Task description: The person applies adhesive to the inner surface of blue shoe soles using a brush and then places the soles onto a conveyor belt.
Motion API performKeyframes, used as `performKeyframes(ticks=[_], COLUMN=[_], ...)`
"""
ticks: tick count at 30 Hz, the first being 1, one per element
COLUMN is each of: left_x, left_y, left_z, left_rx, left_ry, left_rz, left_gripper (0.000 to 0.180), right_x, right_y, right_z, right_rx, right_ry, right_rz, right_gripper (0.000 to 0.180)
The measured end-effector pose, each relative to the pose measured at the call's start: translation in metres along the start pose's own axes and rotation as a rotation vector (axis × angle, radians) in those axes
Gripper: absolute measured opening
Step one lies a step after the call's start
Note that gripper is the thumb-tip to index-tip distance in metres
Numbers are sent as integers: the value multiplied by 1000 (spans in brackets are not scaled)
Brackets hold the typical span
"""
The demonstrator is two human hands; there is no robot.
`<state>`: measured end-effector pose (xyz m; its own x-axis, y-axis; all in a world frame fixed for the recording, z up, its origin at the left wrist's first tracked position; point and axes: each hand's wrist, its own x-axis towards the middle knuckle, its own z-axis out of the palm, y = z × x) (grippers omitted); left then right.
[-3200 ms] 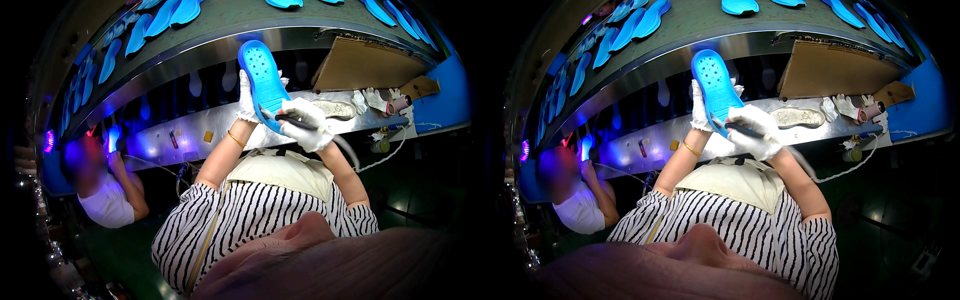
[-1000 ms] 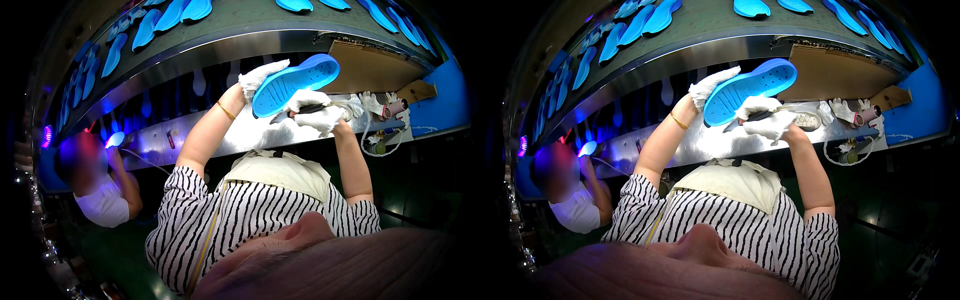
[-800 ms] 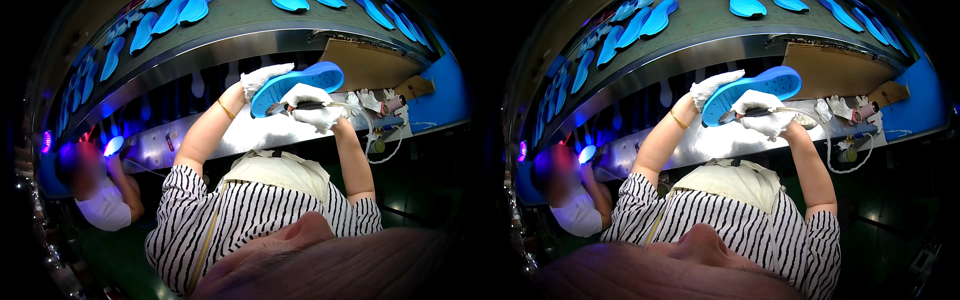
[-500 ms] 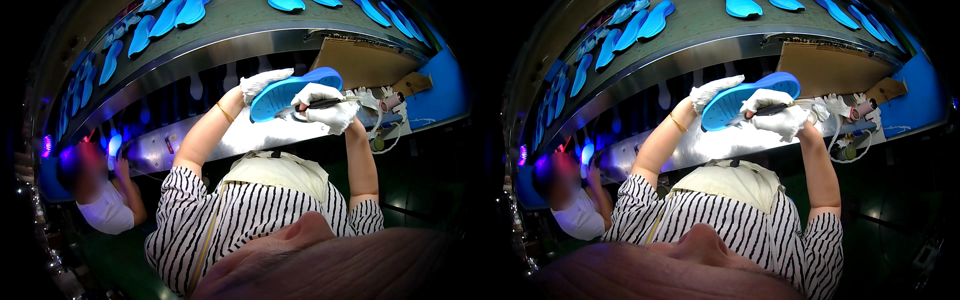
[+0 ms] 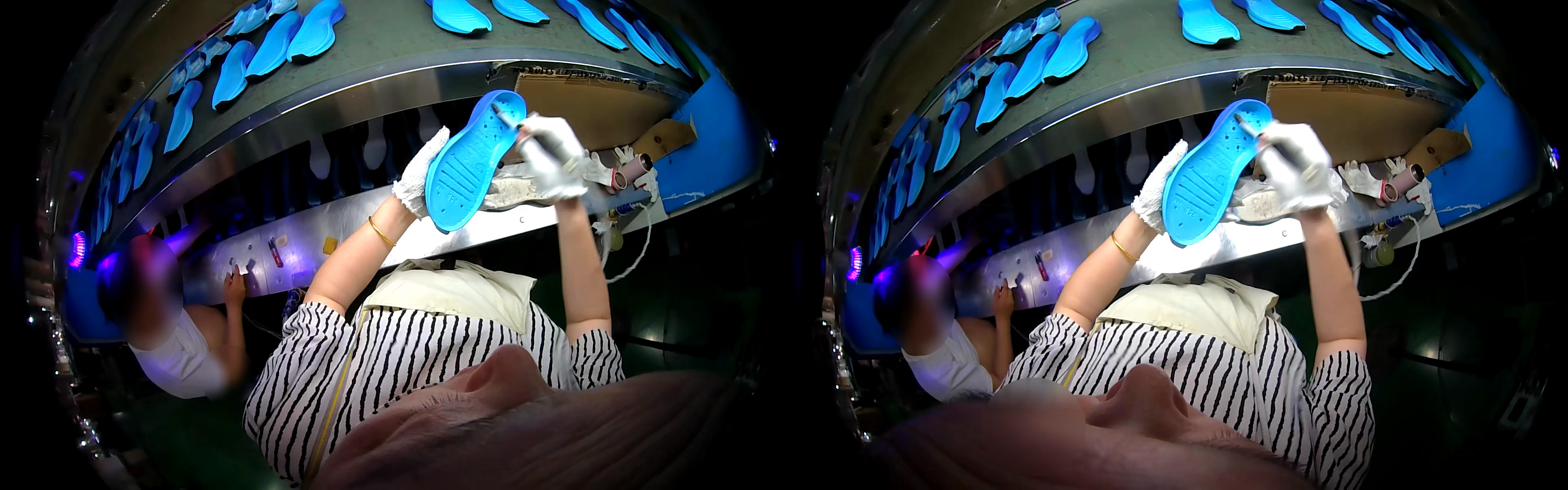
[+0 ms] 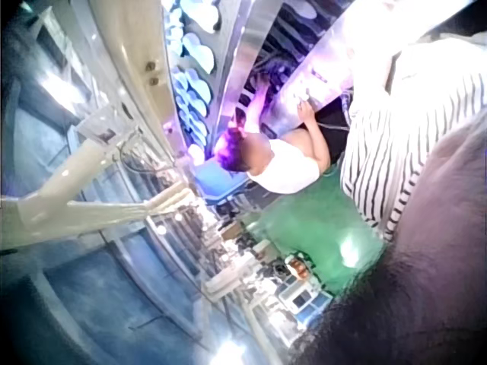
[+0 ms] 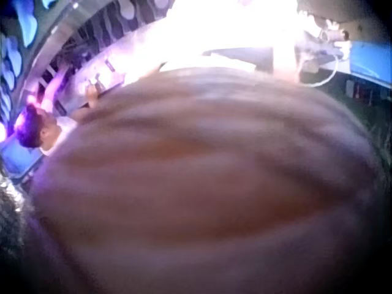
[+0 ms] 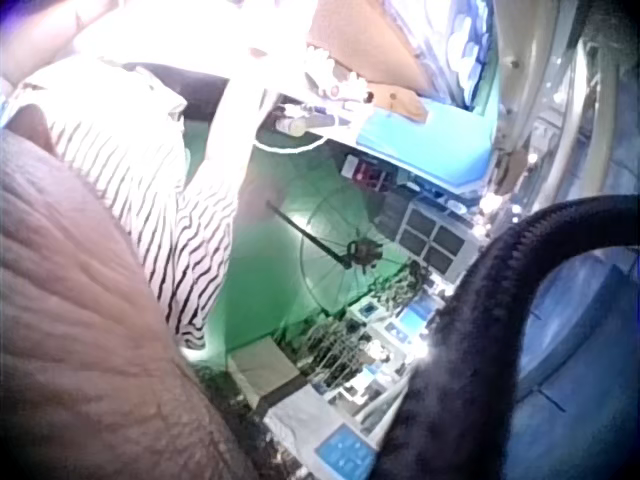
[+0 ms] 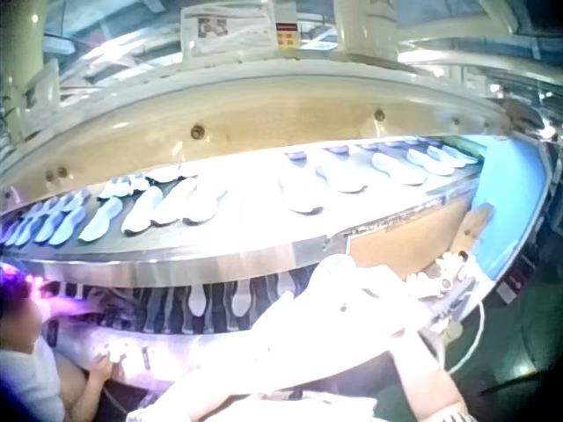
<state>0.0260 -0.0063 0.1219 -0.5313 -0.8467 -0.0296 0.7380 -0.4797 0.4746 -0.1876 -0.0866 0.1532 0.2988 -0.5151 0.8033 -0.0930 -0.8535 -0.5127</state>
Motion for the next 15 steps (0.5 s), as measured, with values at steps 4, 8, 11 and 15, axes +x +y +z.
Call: performKeyframes(ticks=[4,8,11,15], left_x=[-2,-3,0,2], left_y=[3,4,1,5], left_z=[-15,4,6,5], left_rx=[-183,-90,-206,-28], left_ry=[-54,41,-122,16], left_rz=[114,163,200,271], left_gripper=[71,67,67,76], right_x=[-16,-14,-13,-19], right_y=[-69,-54,-66,-97], right_z=[30,35,45,51], right_rx=[183,284,218,294], right_ry=[-161,115,93,-95], right_rz=[86,277,315,247], right_gripper=[14,17,15,17])
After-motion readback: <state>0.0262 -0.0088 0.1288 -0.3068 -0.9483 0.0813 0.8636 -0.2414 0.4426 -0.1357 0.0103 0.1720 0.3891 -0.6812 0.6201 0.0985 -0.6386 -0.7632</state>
